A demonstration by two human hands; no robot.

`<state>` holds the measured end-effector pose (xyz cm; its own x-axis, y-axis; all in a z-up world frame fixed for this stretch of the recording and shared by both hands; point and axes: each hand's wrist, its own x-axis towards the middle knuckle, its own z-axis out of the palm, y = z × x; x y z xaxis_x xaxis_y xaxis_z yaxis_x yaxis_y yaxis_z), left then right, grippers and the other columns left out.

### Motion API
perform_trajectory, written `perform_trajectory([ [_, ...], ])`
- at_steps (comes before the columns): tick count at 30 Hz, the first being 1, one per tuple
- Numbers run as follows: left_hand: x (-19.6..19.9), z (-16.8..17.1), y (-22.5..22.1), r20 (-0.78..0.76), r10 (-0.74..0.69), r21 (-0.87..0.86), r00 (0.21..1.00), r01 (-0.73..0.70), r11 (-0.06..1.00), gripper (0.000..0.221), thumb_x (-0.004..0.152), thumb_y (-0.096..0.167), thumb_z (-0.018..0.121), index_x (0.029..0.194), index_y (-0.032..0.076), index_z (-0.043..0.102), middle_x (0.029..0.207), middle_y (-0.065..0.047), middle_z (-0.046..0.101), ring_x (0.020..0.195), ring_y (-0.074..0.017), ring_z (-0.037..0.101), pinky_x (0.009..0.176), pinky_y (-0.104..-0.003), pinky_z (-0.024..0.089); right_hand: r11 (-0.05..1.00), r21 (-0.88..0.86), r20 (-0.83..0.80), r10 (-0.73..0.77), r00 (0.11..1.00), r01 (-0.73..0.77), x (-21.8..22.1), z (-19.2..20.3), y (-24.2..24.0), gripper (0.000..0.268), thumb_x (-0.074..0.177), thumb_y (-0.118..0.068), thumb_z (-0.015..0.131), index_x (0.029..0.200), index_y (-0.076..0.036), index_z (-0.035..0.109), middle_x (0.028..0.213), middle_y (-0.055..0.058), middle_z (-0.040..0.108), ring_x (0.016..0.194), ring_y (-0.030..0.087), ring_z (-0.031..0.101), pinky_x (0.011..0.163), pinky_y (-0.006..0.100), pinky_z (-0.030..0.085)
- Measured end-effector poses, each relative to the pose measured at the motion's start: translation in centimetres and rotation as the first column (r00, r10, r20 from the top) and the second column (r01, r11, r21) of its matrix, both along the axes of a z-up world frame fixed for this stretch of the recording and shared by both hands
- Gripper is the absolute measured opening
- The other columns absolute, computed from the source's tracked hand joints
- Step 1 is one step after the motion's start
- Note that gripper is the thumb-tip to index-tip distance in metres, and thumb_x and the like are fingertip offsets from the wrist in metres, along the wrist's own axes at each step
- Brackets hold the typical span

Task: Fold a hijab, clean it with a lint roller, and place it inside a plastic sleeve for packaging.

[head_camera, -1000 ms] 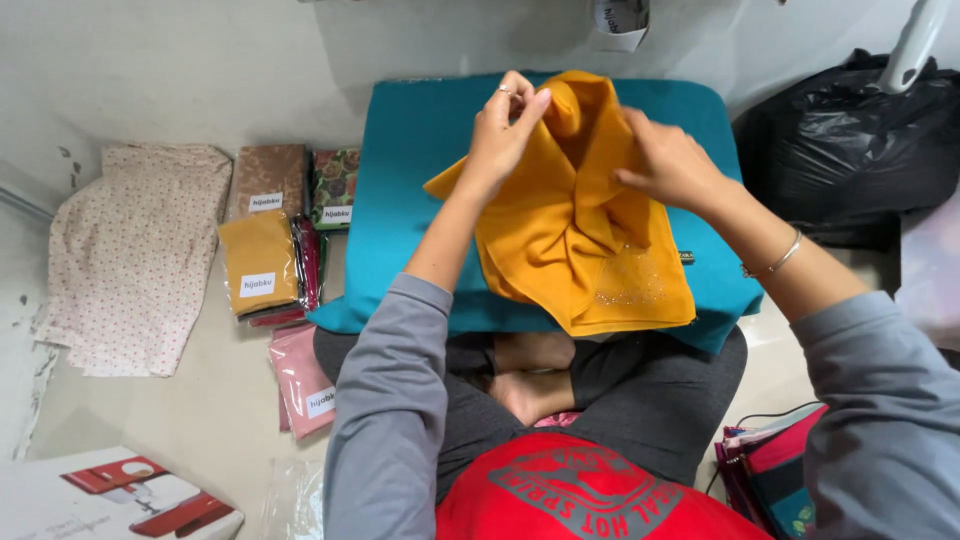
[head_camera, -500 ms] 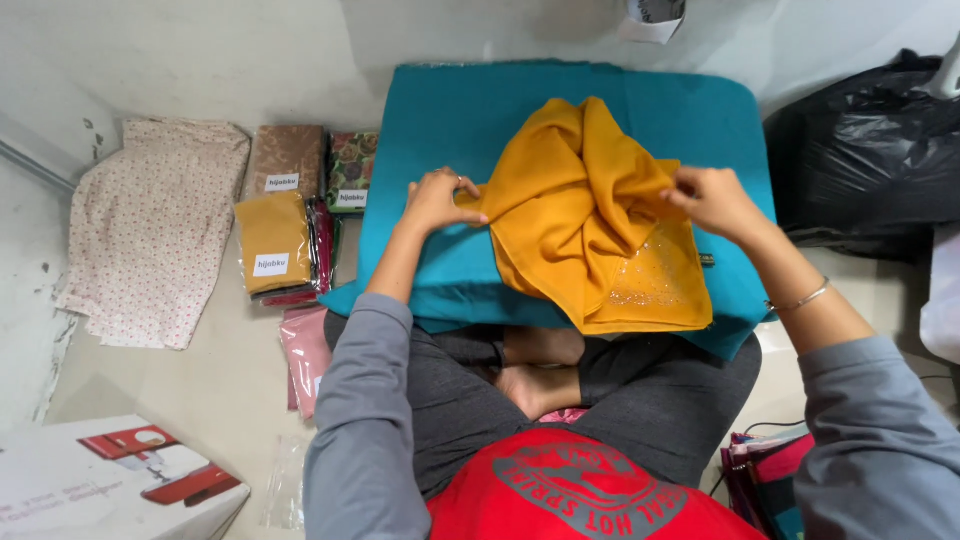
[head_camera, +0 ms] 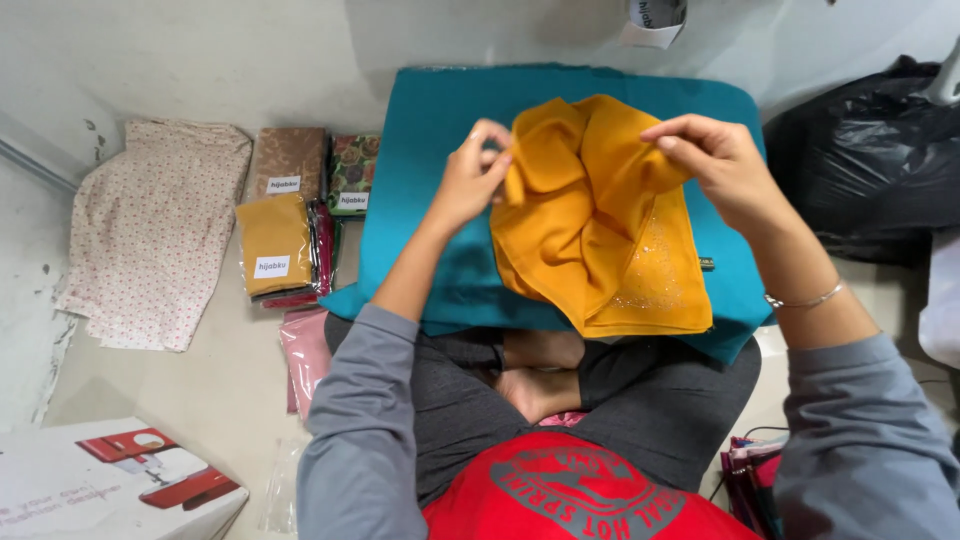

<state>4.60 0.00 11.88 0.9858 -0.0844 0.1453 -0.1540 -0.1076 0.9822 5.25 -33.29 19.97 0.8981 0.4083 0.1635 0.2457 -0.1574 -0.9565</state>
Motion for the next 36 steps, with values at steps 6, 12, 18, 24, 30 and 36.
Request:
perform_trajectory([
  [6, 1.0, 3.5, -5.9, 0.384, -0.272, -0.025, 0.882, 0.304, 0.952, 0.026, 0.106, -0.002, 0.053, 0.121, 0.002, 0.073, 0.113, -0.003, 0.073, 0.11, -0.0151, 0.067, 0.098, -0.03, 0.052, 0.994, 0.065, 0.122, 0.08, 0.989, -0.089, -1.5, 1.2, 2.5, 0.036, 0.094, 0.003, 0.072, 0.127, -0.002, 0.061, 0.109, -0.002, 0.064, 0.102, 0.003, 0.062, 0.09, 0.02, 0.052],
  [12, -2.0, 8.7, -8.6, 0.494, -0.268, 0.198, 0.827, 0.194, 0.961, 0.032, 0.088, -0.001, 0.07, 0.119, 0.006, 0.071, 0.105, -0.008, 0.069, 0.1, -0.0194, 0.07, 0.088, -0.029, 0.055, 0.992, 0.005, 0.255, -0.12, 0.96, 0.123, -3.0, 1.7, 2.2, 0.035, 0.094, 0.002, 0.077, 0.12, -0.002, 0.054, 0.096, -0.001, 0.071, 0.089, 0.002, 0.063, 0.077, 0.019, 0.053],
  [18, -1.8, 9.1, -9.4, 0.608, -0.179, 0.323, 0.773, -0.035, 0.946, 0.012, 0.086, 0.006, 0.082, 0.09, 0.006, 0.071, 0.084, -0.008, 0.07, 0.079, -0.024, 0.068, 0.071, -0.033, 0.051, 0.998, 0.046, 0.262, -0.048, 0.964, 0.038, -3.3, 0.8, 0.8, 0.033, 0.096, 0.005, 0.074, 0.123, 0.0, 0.055, 0.108, 0.002, 0.066, 0.098, 0.005, 0.066, 0.086, 0.021, 0.056],
  [24, -1.2, 11.2, -9.9, 0.586, -0.445, 0.377, 0.677, 0.259, 0.889, 0.021, 0.095, 0.011, 0.079, 0.096, 0.001, 0.061, 0.092, -0.01, 0.068, 0.087, -0.0265, 0.068, 0.074, -0.032, 0.052, 0.997, 0.036, 0.362, -0.07, 0.93, 0.061, -3.9, 0.8, 0.5, 0.032, 0.096, 0.009, 0.07, 0.122, 0.001, 0.054, 0.112, 0.005, 0.068, 0.103, 0.01, 0.07, 0.093, 0.026, 0.06],
  [30, 0.4, 11.9, -10.8, 0.655, -0.382, 0.311, 0.652, 0.227, 0.923, 0.025, 0.087, 0.006, 0.084, 0.088, 0.001, 0.06, 0.085, -0.01, 0.067, 0.079, -0.0233, 0.068, 0.07, -0.033, 0.052, 0.968, 0.243, 0.443, -0.175, 0.879, 0.07, -4.8, -1.1, 1.3, 0.032, 0.093, 0.009, 0.073, 0.116, 0.0, 0.052, 0.125, 0.008, 0.057, 0.113, 0.009, 0.065, 0.097, 0.027, 0.061],
  [36, 0.4, 16.1, -10.5, 0.827, -0.178, 0.217, 0.534, -0.01, 0.976, 0.014, 0.093, -0.002, 0.078, 0.093, 0.001, 0.064, 0.089, -0.009, 0.065, 0.081, -0.0181, 0.069, 0.071, -0.03, 0.056, 0.919, -0.304, 0.512, -0.065, 0.857, 0.251, -6.9, -3.1, 2.8, 0.029, 0.09, -0.024, 0.078, 0.105, 0.0, 0.071, 0.119, 0.018, 0.058, 0.102, 0.035, 0.065, 0.09, 0.039, 0.054],
])
